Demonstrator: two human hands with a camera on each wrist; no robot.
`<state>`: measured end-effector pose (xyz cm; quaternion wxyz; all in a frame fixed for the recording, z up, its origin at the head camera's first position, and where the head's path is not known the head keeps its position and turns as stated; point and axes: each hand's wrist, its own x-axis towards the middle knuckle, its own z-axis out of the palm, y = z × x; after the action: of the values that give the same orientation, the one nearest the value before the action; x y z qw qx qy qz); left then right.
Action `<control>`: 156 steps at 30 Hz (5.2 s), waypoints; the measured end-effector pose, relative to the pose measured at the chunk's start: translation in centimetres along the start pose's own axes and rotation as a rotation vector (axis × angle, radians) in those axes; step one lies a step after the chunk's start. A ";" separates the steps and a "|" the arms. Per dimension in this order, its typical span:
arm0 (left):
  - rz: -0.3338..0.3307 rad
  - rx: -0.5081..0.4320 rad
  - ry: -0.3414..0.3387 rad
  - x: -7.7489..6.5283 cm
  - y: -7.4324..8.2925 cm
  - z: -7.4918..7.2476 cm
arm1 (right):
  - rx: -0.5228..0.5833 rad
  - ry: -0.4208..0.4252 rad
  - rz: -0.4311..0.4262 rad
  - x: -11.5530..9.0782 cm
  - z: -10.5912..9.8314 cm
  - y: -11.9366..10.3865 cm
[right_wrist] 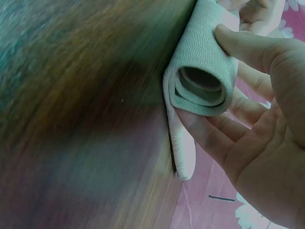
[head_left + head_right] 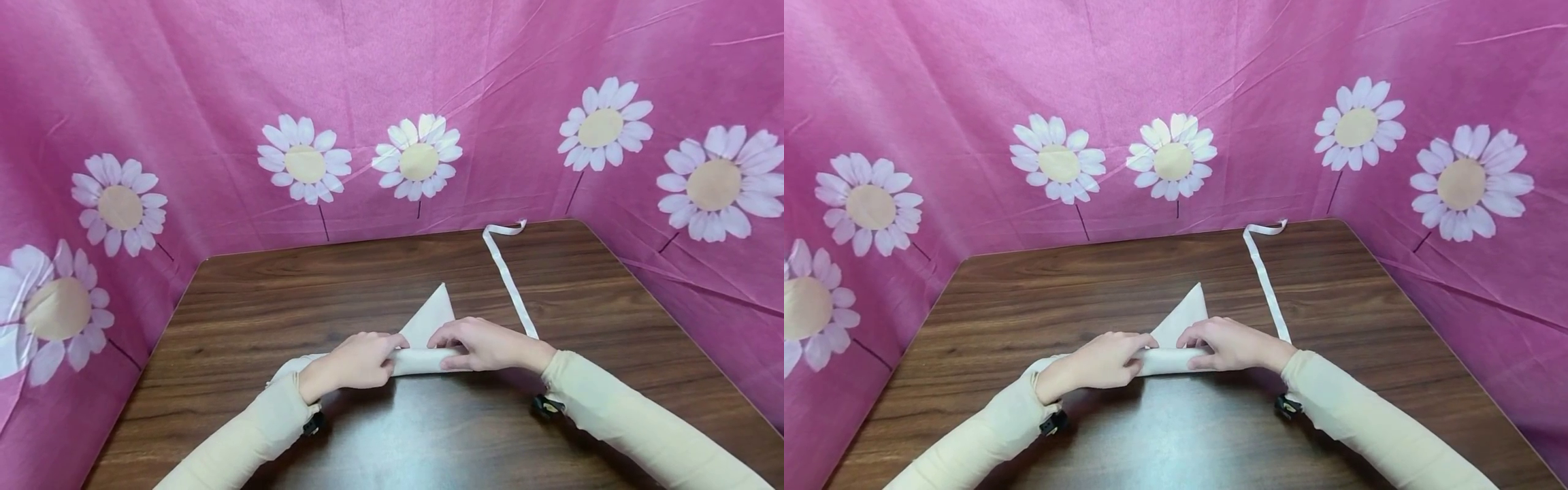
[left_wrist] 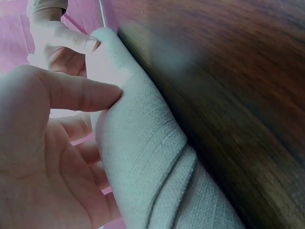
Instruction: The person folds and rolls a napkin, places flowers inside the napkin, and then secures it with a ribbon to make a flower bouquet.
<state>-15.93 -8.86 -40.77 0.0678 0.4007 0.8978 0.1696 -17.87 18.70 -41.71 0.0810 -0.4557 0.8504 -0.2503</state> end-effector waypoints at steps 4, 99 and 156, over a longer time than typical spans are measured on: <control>0.006 -0.010 -0.016 0.0 -0.1 0.1 | 0.005 -0.007 0.000 0.0 0.0 -0.1; 0.001 0.125 0.137 -0.5 0.1 0.9 | -0.084 0.055 0.027 -0.7 0.4 0.6; 0.038 0.075 0.104 -0.2 0.8 1.1 | -0.085 -0.002 -0.020 -1.1 -0.2 0.2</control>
<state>-14.96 -8.27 -41.50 0.0029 0.4105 0.8982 0.1575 -17.47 19.82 -41.71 0.0598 -0.4673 0.8556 -0.2143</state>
